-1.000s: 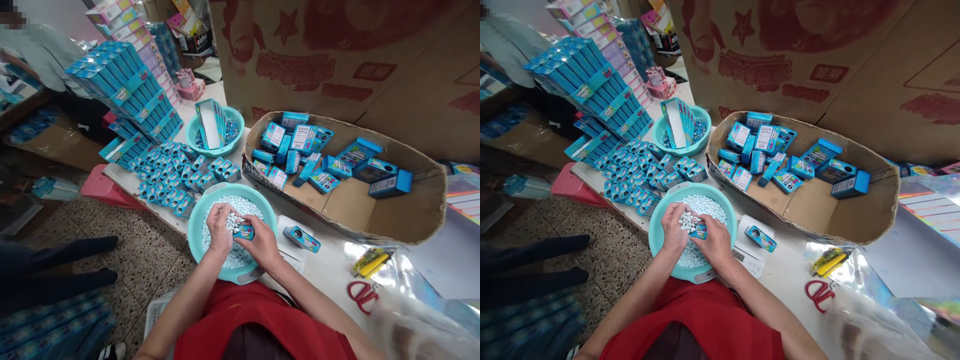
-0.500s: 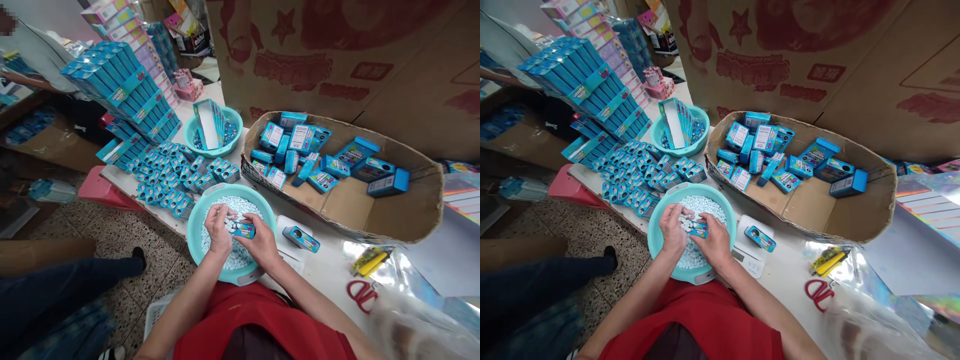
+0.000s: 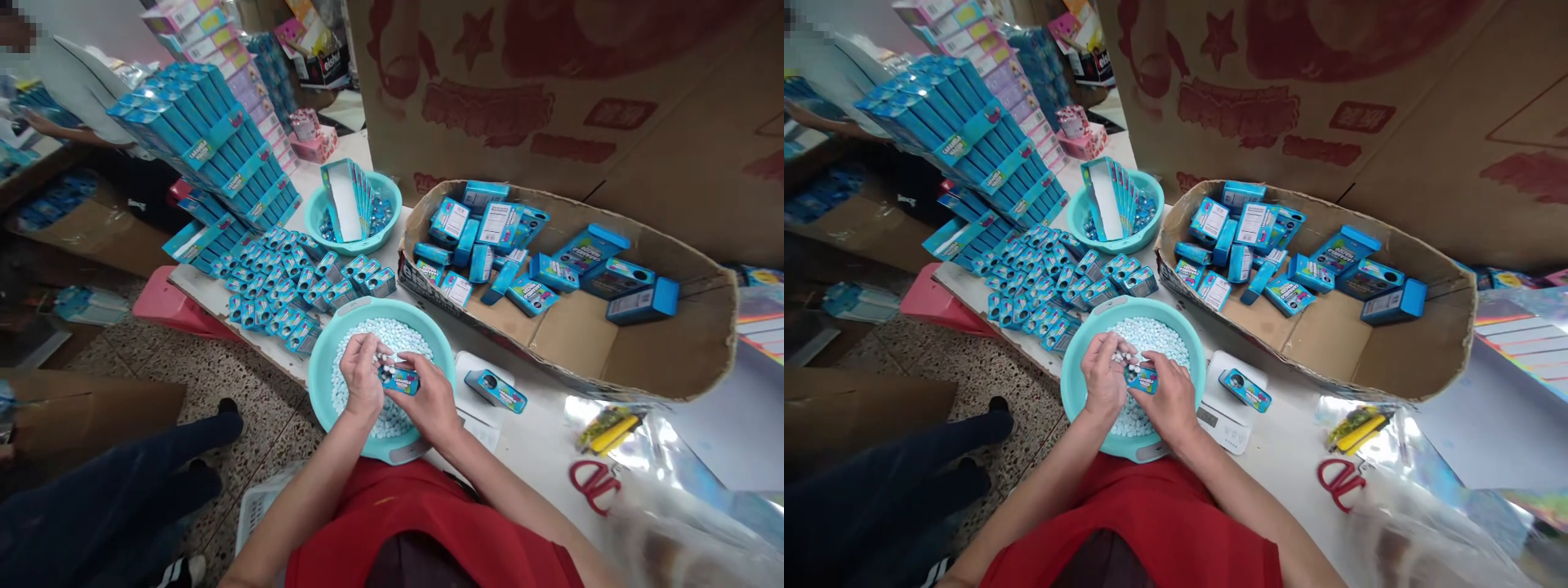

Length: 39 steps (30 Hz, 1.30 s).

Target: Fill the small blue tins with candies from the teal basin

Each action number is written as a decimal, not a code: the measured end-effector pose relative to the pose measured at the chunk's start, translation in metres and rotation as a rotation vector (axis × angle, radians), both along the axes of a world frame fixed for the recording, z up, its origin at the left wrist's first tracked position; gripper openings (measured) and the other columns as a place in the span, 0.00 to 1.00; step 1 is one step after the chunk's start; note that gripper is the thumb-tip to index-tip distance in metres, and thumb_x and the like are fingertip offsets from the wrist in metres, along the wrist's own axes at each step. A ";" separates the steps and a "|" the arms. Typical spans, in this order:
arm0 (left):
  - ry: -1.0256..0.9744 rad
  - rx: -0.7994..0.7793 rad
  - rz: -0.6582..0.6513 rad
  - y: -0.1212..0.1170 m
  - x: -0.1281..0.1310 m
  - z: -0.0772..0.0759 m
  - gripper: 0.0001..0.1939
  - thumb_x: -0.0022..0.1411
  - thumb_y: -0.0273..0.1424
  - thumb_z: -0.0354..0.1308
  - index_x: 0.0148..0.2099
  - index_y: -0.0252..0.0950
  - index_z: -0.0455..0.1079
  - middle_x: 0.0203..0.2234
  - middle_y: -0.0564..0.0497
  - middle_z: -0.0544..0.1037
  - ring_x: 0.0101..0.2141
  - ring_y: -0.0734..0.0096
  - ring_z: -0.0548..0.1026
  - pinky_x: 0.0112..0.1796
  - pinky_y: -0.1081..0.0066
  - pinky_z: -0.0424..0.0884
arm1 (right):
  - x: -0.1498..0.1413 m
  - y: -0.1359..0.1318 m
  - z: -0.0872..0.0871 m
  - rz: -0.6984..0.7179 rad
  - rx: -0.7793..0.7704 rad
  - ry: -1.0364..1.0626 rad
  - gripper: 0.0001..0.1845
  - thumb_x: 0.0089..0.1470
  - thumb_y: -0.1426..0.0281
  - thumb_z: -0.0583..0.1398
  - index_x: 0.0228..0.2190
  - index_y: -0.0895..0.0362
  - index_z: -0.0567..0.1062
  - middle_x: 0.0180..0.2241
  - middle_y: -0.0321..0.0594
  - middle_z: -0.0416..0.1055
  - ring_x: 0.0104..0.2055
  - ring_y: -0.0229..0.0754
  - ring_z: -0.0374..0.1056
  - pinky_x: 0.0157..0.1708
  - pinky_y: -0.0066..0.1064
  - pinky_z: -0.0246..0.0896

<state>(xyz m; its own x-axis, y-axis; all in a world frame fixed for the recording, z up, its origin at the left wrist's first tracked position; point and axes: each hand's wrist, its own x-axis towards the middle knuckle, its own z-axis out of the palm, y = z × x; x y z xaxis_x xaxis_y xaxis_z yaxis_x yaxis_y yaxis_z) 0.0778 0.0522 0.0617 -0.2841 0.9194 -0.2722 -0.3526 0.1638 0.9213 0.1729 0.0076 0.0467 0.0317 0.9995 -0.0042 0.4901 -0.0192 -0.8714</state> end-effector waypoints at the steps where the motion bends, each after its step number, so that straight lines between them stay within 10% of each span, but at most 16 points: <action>1: -0.009 0.015 -0.004 0.000 0.000 0.000 0.12 0.55 0.39 0.58 0.28 0.36 0.63 0.20 0.55 0.68 0.23 0.75 0.69 0.23 0.76 0.66 | 0.000 0.000 0.000 -0.004 0.017 -0.005 0.26 0.43 0.71 0.66 0.45 0.52 0.67 0.40 0.39 0.75 0.44 0.51 0.70 0.45 0.43 0.62; 39: 0.074 0.103 0.012 0.004 -0.023 -0.005 0.11 0.55 0.37 0.57 0.26 0.35 0.64 0.20 0.55 0.69 0.26 0.74 0.70 0.35 0.70 0.68 | -0.006 -0.002 -0.013 -0.067 0.002 0.133 0.28 0.38 0.74 0.69 0.43 0.53 0.68 0.40 0.38 0.74 0.44 0.48 0.70 0.45 0.40 0.62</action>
<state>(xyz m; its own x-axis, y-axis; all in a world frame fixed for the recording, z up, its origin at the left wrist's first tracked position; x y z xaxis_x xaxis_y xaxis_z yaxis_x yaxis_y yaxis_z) 0.0550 0.0564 0.0571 -0.3113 0.9377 -0.1543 -0.2843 0.0630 0.9567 0.1669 0.0054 0.0336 0.0976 0.9952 -0.0103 0.3682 -0.0457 -0.9286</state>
